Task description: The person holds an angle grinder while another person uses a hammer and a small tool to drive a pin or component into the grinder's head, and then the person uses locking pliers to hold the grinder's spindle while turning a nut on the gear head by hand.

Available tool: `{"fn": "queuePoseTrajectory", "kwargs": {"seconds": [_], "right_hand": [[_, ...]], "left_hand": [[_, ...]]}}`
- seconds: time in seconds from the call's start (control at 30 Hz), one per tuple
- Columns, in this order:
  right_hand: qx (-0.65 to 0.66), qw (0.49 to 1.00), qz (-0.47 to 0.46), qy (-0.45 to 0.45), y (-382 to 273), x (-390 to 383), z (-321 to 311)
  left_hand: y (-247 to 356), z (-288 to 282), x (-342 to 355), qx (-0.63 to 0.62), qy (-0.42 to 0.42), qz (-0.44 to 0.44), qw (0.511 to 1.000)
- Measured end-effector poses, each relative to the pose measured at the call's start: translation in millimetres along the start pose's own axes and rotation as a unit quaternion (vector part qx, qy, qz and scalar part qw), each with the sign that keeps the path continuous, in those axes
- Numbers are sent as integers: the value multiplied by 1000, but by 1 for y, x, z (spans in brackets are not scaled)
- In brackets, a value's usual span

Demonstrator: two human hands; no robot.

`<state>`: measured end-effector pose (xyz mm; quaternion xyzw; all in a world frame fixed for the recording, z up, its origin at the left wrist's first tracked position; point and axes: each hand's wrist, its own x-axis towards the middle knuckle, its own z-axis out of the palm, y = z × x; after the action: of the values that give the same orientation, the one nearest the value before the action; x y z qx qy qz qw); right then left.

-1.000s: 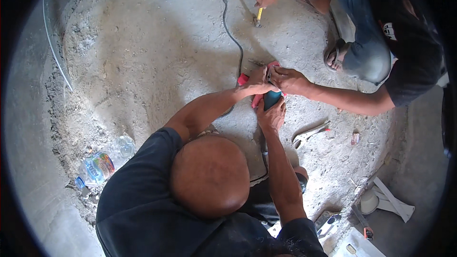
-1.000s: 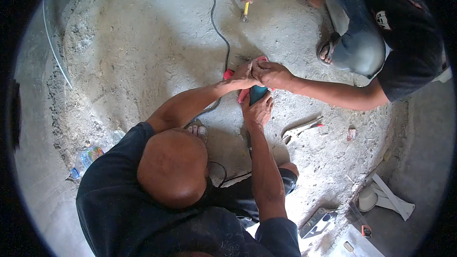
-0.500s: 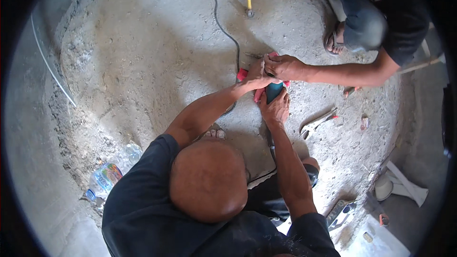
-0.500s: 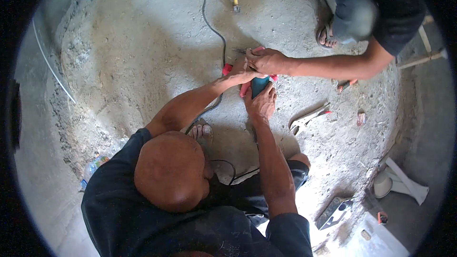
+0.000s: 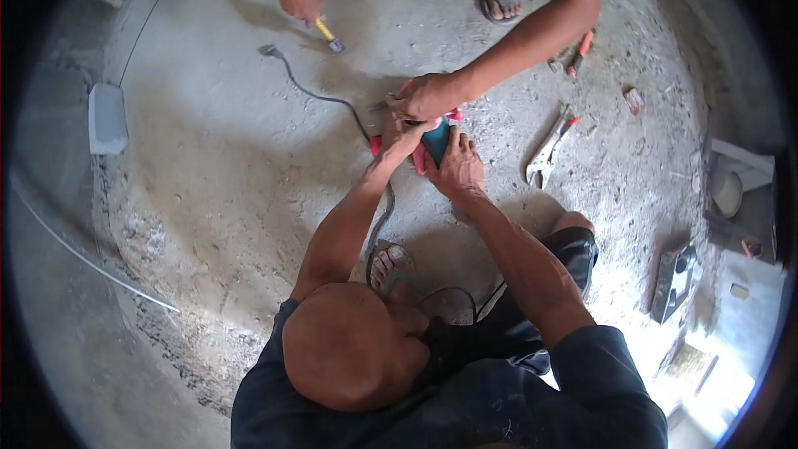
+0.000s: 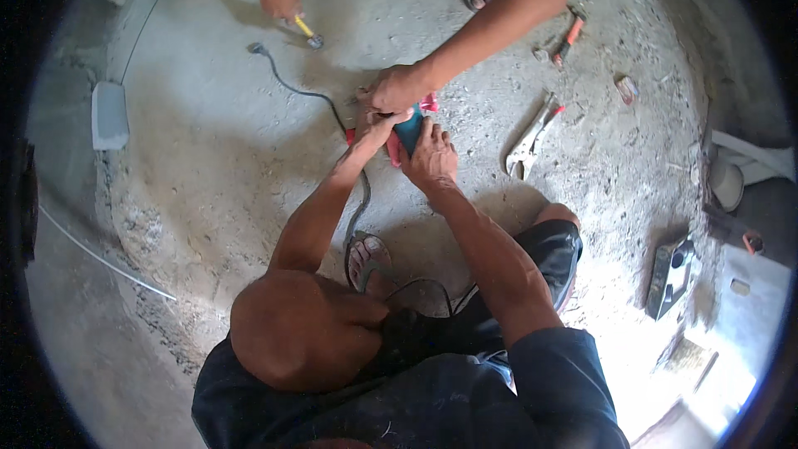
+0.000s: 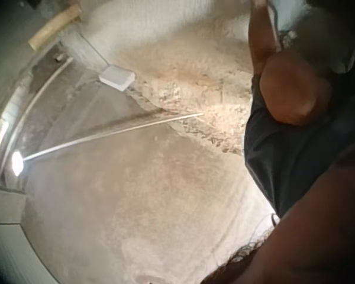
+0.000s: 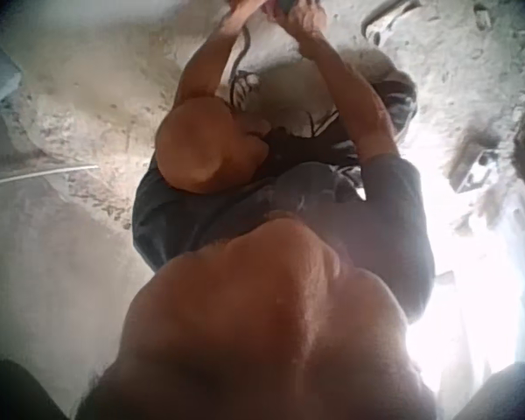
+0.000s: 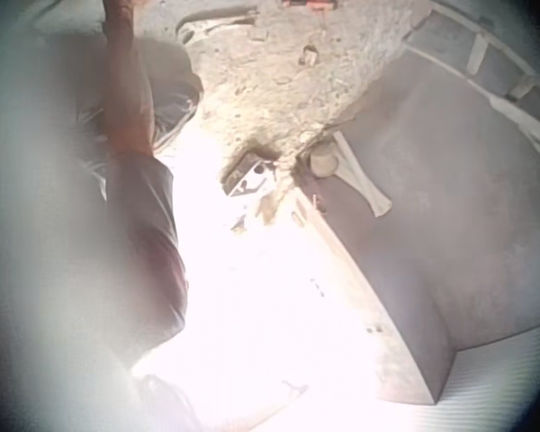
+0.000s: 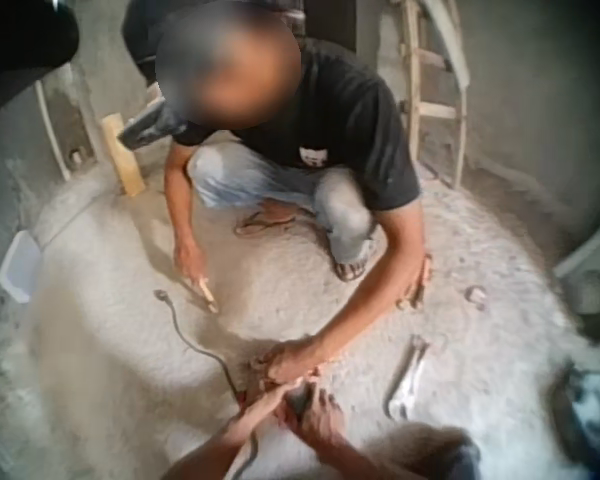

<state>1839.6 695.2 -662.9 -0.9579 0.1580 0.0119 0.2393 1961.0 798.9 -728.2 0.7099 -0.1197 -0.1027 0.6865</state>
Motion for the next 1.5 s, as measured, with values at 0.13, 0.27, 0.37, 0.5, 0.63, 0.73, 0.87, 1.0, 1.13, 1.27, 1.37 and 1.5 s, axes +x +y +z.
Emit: {"fn": "queuePoseTrajectory", "kwargs": {"seconds": [0.13, 0.27, 0.37, 0.5, 0.63, 0.73, 0.87, 1.0, 1.13, 1.27, 1.37, 1.5], "right_hand": [[9, 1000, 16, -19, -1, -1, -4], [18, 999, 24, -21, -2, -2, -5], [13, 1000, 15, -1, -2, -2, -4], [11, 1000, 15, 7, -2, -2, -2], [18, 1000, 17, 13, -1, -3, -1], [16, 1000, 9, 21, -1, -2, -1], [27, 999, 19, 16, -1, -2, 0], [26, 999, 23, 11, 0, -2, 0], [22, 1000, 15, 9, 1, -1, 0], [22, 1000, 5, 17, 1, -2, 0], [19, 1000, 1, 22, 1, -2, -1], [18, 999, -4, 31, 1, -1, 1]], "left_hand": [[-5, -2, 2, 76, 20, 12, 997], [10, -5, -1, -29, -33, -56, 997], [27, 0, -7, -103, -21, -6, 994], [29, 1, -7, -82, -23, -64, 994], [7, -5, 2, -20, -38, -86, 995], [-3, -9, 5, 14, -56, -73, 996], [7, -12, 4, 62, -98, -58, 992], [20, -9, -3, 42, -87, -106, 990], [11, -7, -2, 95, -52, -65, 992], [-13, -12, 4, 71, -74, -44, 994], [-25, -13, 10, 20, -90, -18, 996], [-24, -13, 10, 130, -76, 15, 988]]}}
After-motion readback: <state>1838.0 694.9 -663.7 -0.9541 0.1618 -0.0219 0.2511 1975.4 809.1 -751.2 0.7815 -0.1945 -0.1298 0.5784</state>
